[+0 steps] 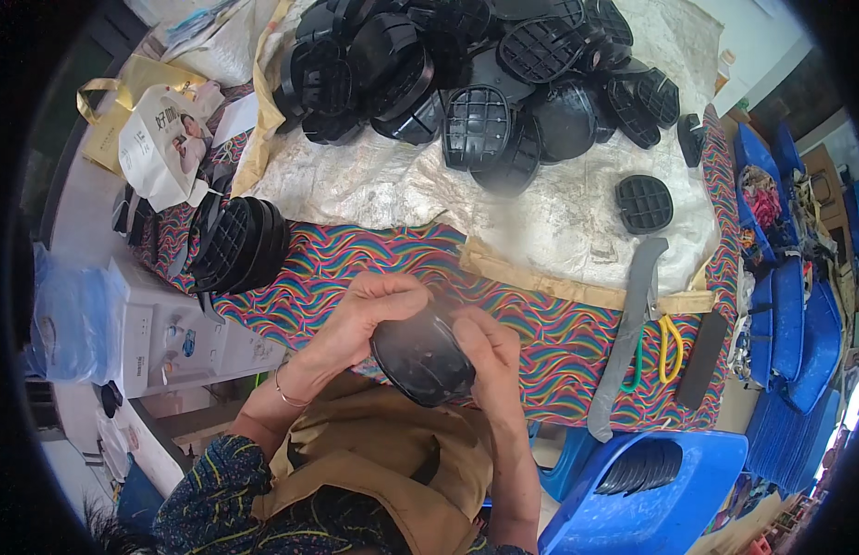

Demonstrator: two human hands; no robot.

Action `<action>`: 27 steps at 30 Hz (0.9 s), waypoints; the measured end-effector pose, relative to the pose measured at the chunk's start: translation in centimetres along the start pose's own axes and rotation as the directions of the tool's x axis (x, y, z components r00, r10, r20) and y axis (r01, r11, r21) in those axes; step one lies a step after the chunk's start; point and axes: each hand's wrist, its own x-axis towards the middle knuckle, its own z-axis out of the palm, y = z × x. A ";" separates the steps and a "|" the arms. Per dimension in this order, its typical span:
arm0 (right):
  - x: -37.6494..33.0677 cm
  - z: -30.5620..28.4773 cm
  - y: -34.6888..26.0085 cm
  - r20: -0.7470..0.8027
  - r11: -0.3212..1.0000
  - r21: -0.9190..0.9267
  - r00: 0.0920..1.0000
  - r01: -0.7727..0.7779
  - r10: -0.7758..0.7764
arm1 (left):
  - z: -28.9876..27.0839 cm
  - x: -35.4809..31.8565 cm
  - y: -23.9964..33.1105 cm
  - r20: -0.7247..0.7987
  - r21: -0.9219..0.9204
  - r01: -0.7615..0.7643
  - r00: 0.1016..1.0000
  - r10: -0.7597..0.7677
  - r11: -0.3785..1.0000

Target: The person assembles black plastic sandals by hand at a workbench. They pick up a sandal sole and a strap, align the strap with the sole, and press the components together to secure them. The person repeats this process for multiple units, placing the finished sandals on the table.

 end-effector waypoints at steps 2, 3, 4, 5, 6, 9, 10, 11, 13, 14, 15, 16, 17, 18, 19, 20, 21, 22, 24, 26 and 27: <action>0.0 0.2 -0.4 -0.011 0.999 -0.041 1.000 0.013 -0.013 | -0.7 0.0 -0.4 0.023 0.019 0.001 1.000 -0.001 1.000; 0.0 0.3 -0.6 -0.016 0.998 -0.062 1.000 0.019 -0.020 | -0.9 0.0 -0.6 0.034 0.028 0.001 0.999 -0.002 1.000; 0.0 0.3 -0.6 -0.029 1.000 -0.019 1.000 0.011 -0.012 | -0.6 0.0 -0.2 0.061 0.014 -0.022 0.998 0.021 1.000; 0.0 0.3 -0.7 -0.042 1.000 0.025 0.999 0.004 -0.003 | -0.1 0.0 0.5 0.088 -0.001 -0.044 0.995 0.044 0.999; 0.1 0.3 -0.7 -0.055 0.998 0.068 0.998 -0.002 0.006 | 0.1 0.1 1.0 0.114 -0.017 -0.066 0.991 0.068 0.998; 0.9 0.8 -0.1 -0.119 0.976 0.217 0.993 0.003 0.023 | 0.3 0.0 0.4 0.225 -0.211 -0.104 0.962 0.152 0.972; 1.1 0.9 0.2 -0.115 0.969 0.245 0.993 0.000 0.029 | 0.8 -0.2 0.0 0.243 -0.386 -0.088 0.951 0.193 0.918; 1.1 1.1 0.4 -0.112 0.962 0.273 0.993 -0.002 0.034 | 1.2 -0.4 -0.4 0.192 -0.407 -0.108 0.961 0.200 0.907; 1.2 1.2 0.8 -0.123 0.952 0.307 0.991 -0.004 0.044 | 0.8 0.0 -1.6 0.091 -0.477 -0.084 0.985 0.144 0.875; 1.0 1.2 1.1 -0.137 0.949 0.314 0.989 -0.003 0.048 | 0.6 0.2 -1.9 0.043 -0.512 -0.076 0.993 0.113 0.856; 0.8 1.2 1.3 -0.152 0.947 0.321 0.987 -0.001 0.053 | 0.3 0.3 -1.9 0.083 -0.548 -0.076 0.986 0.144 0.833; 0.6 1.1 1.2 -0.112 0.974 0.223 0.994 0.033 -0.008 | 0.2 0.3 -1.8 0.069 -0.554 -0.083 0.987 0.146 0.828; 0.4 0.9 1.0 -0.065 0.990 0.124 0.996 0.072 -0.064 | 0.2 0.2 -1.7 0.056 -0.561 -0.091 0.988 0.147 0.823; 0.2 0.8 0.9 -0.013 0.993 0.027 0.993 0.115 -0.115 | 0.2 0.2 -1.7 0.042 -0.567 -0.099 0.988 0.148 0.818; 0.1 0.8 0.8 -0.034 0.992 -0.017 0.991 0.126 -0.126 | 0.3 0.2 -1.8 0.026 -0.552 -0.102 0.990 0.140 0.828; 0.1 1.0 0.8 -0.054 0.989 -0.061 0.989 0.135 -0.138 | 0.4 0.3 -1.9 0.017 -0.574 -0.104 0.990 0.139 0.812; 0.0 1.1 0.8 -0.073 0.984 -0.106 0.986 0.143 -0.151 | 0.6 0.4 -2.0 0.008 -0.596 -0.106 0.990 0.137 0.796; -0.1 1.0 1.1 -0.098 0.985 -0.086 0.983 0.148 -0.156 | 0.8 0.5 -2.2 0.000 -0.618 -0.107 0.991 0.136 0.779; -0.2 0.9 1.8 -0.147 0.986 -0.047 0.976 0.158 -0.163 | 0.9 0.8 -2.4 0.008 -0.692 -0.055 0.996 0.084 0.720; 0.3 1.5 1.8 -0.172 0.983 0.082 0.974 0.164 -0.148 | 0.9 1.1 -2.4 0.030 -0.740 -0.024 0.997 0.069 0.673; 0.4 1.6 1.7 -0.183 0.975 0.145 0.973 0.166 -0.138 | 0.8 1.2 -2.3 0.047 -0.754 -0.018 0.996 0.081 0.656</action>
